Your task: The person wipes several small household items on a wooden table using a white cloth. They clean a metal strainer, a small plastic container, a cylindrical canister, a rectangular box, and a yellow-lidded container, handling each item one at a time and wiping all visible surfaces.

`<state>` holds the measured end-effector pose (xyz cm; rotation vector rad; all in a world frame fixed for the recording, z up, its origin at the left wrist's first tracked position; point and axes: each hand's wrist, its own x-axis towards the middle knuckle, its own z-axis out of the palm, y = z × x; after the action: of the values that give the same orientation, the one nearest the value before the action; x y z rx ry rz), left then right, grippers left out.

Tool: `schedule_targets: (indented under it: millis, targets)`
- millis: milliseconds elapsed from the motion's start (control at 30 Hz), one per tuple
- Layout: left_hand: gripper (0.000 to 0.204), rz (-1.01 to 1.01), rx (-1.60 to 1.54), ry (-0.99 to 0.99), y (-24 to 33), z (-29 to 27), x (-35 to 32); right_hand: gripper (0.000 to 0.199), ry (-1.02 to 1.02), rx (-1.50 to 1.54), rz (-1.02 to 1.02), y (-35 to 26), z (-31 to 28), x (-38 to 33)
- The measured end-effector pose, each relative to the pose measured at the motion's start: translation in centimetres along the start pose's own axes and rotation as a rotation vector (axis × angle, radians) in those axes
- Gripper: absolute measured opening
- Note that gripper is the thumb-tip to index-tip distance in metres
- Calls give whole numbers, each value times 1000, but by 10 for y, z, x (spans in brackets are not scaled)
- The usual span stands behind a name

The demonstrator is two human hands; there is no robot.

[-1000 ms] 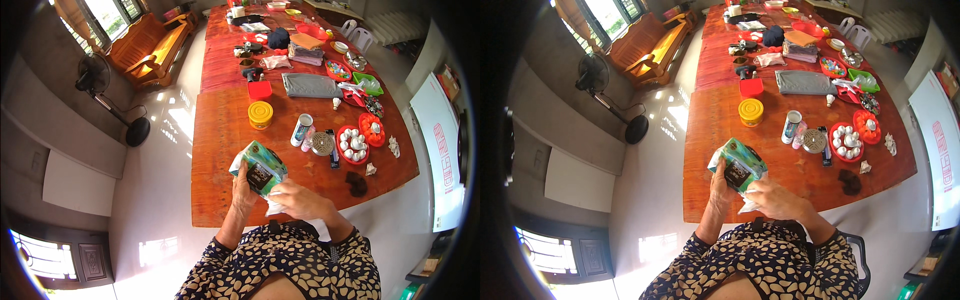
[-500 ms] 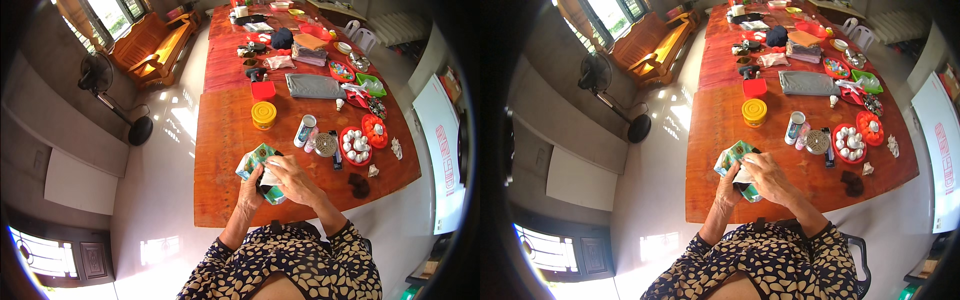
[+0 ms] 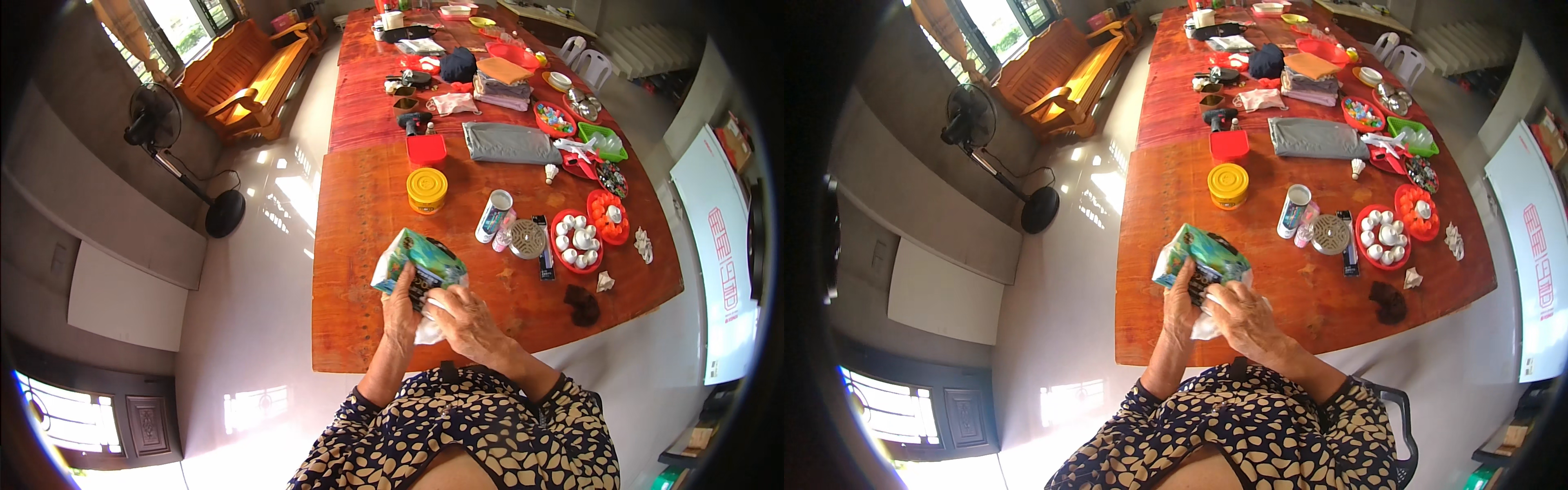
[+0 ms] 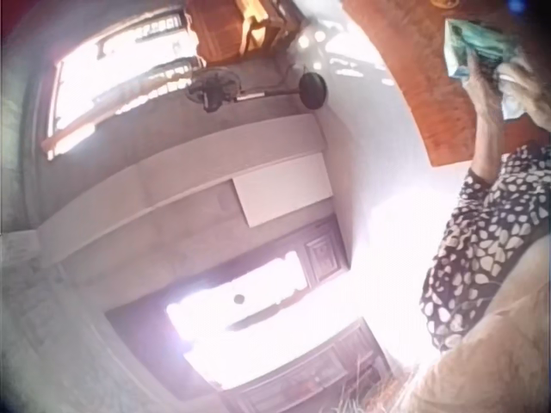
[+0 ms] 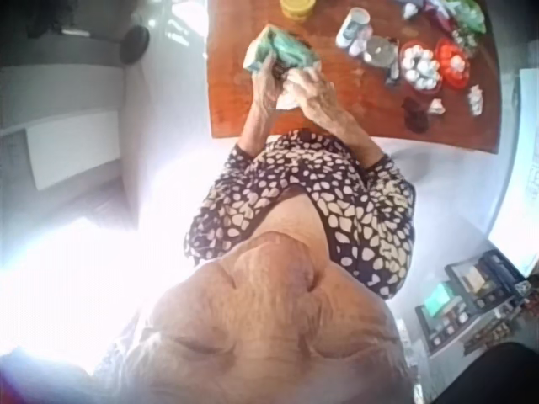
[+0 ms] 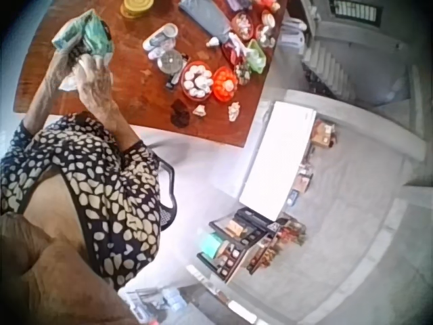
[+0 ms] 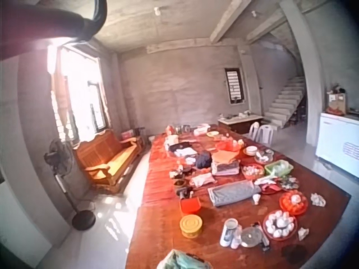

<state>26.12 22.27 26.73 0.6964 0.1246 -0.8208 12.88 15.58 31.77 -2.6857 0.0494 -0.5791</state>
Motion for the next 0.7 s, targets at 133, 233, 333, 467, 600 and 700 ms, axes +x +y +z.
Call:
schedule_targets:
  millis: [133,233,333,467,600,700]
  targets:
    - [24,26,-92,31,13,-13,3,29,-7,73,41,22,-22,-14]
    - [26,-34,-62,-45,15,-8,-4,48,165,115,116,25,-47,0]
    - [35,-128,31,-201,8,-7,-10,54,288,80,77,25,-51,19]
    - [41,-246,71,-302,3,8,-24,52,193,580,218,45,-27,19]
    - [44,-260,60,-344,7,6,-30,38,165,1198,582,54,-13,10]
    - [47,-155,207,-284,3,6,-27,25,273,844,553,51,2,13]
